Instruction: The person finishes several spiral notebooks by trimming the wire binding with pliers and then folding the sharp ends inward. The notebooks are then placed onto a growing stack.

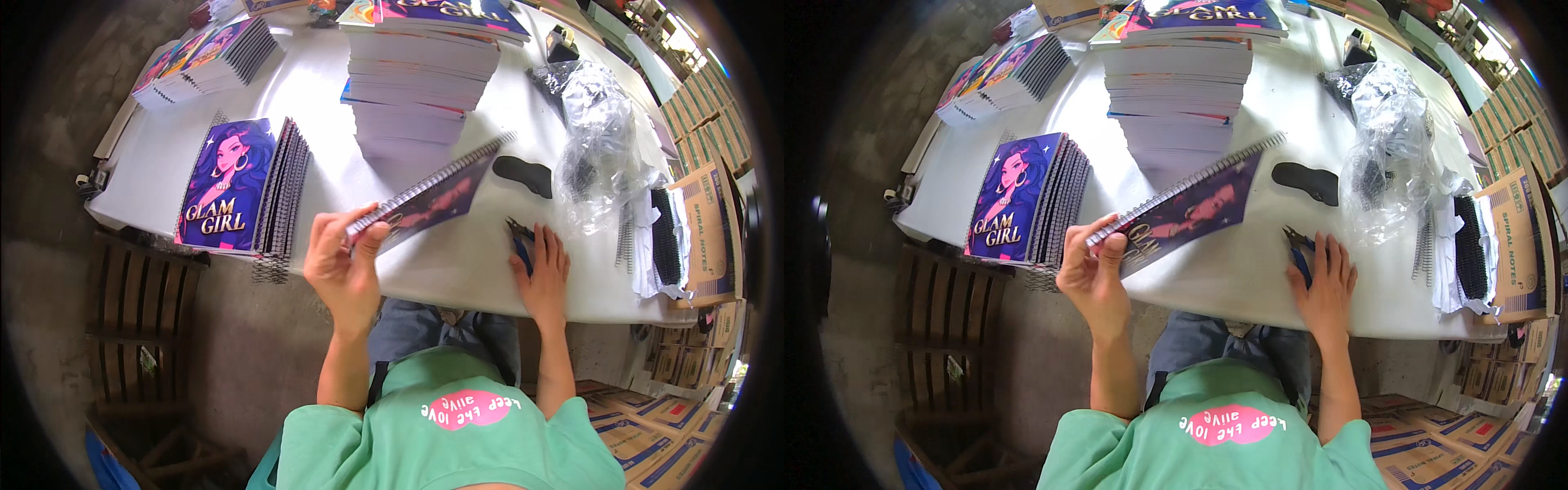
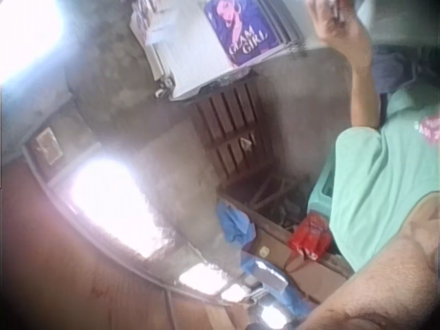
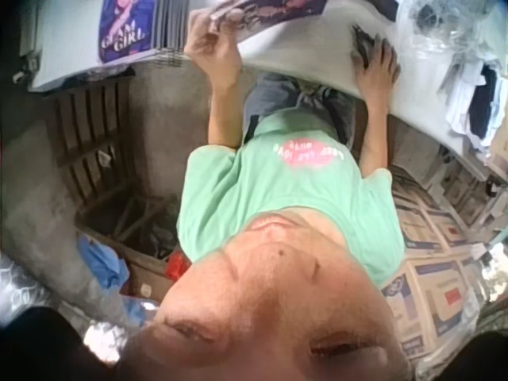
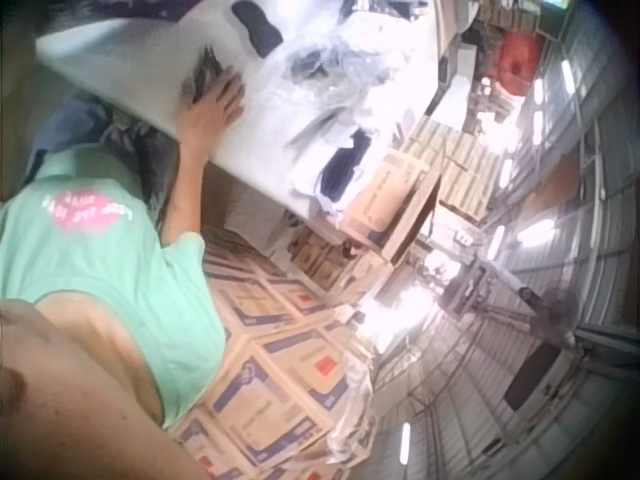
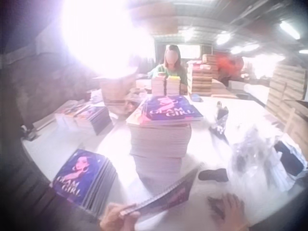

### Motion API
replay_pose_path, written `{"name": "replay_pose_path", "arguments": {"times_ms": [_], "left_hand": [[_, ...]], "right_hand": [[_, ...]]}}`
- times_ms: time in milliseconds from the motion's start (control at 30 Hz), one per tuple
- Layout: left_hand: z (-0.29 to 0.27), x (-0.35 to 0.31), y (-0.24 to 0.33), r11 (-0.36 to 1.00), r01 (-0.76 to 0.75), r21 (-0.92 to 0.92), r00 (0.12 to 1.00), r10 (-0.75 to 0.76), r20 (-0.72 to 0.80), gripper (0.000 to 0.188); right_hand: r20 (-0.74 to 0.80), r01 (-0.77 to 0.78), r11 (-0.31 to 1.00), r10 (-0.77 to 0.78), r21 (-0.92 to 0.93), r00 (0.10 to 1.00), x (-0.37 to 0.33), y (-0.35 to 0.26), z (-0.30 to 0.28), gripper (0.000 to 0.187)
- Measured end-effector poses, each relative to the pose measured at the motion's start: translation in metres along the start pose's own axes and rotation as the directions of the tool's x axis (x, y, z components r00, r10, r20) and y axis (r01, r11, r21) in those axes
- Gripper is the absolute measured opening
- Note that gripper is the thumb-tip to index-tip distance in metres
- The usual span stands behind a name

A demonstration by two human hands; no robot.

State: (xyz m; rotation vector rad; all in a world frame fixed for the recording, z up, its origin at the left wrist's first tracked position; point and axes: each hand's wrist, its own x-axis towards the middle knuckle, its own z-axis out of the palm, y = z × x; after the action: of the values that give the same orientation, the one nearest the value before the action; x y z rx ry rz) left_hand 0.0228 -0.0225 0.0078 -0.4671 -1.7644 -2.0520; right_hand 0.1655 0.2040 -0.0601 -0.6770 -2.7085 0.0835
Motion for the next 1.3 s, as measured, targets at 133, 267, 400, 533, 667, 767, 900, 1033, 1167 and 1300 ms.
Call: {"name": "replay_pose_path", "arguments": {"times_ms": [133,267,400,533,667,767,900,1033,1167,1300], "left_hand": [[-0.001,-0.008,0.008,0.901,-0.310,0.302,0.947,0.322,0.012,0.027],[0.003,-0.011,0.004,0.812,-0.429,0.397,0.893,0.447,0.050,0.030],[0.007,-0.010,0.008,0.761,-0.494,0.421,0.849,0.527,0.043,0.030],[0.008,-0.009,0.009,0.730,-0.531,0.430,0.825,0.561,0.067,0.030],[0.009,-0.012,0.003,0.703,-0.562,0.436,0.798,0.599,0.063,0.029],[0.007,-0.013,-0.001,0.666,-0.592,0.455,0.767,0.638,0.064,0.026],[0.002,-0.011,0.000,0.741,-0.509,0.438,0.823,0.568,-0.004,0.022],[-0.028,-0.006,0.002,0.936,-0.206,0.287,0.925,0.282,-0.254,0.028],[-0.045,0.009,0.013,0.981,-0.163,-0.105,0.876,0.095,-0.473,0.031],[-0.061,0.029,0.038,0.936,-0.314,-0.160,0.781,0.159,-0.604,0.020]], "right_hand": [[0.025,0.043,0.955,-0.053,0.293,0.998,-0.005,-0.011,-0.013,0.046],[-0.139,0.255,0.680,-0.222,0.687,0.965,0.006,-0.080,-0.088,0.039],[-0.227,0.453,0.700,-0.397,0.552,0.889,0.015,-0.113,-0.115,0.043],[-0.170,0.450,0.736,-0.427,0.506,0.888,0.020,-0.117,-0.119,0.041],[0.117,0.098,0.444,-0.432,0.890,0.894,0.018,-0.108,-0.111,0.038],[0.591,-0.822,-0.158,-0.622,0.547,0.513,0.024,-0.101,-0.104,0.041],[0.199,-0.001,0.391,-0.466,0.920,0.862,0.015,-0.102,-0.082,0.040],[0.245,0.064,0.976,-0.116,0.210,0.962,0.007,-0.058,-0.036,0.045],[0.100,0.030,0.994,-0.041,0.110,0.994,0.018,-0.051,-0.019,0.049],[-0.268,0.342,0.400,-0.231,0.850,0.935,0.075,-0.127,-0.067,0.072]]}}
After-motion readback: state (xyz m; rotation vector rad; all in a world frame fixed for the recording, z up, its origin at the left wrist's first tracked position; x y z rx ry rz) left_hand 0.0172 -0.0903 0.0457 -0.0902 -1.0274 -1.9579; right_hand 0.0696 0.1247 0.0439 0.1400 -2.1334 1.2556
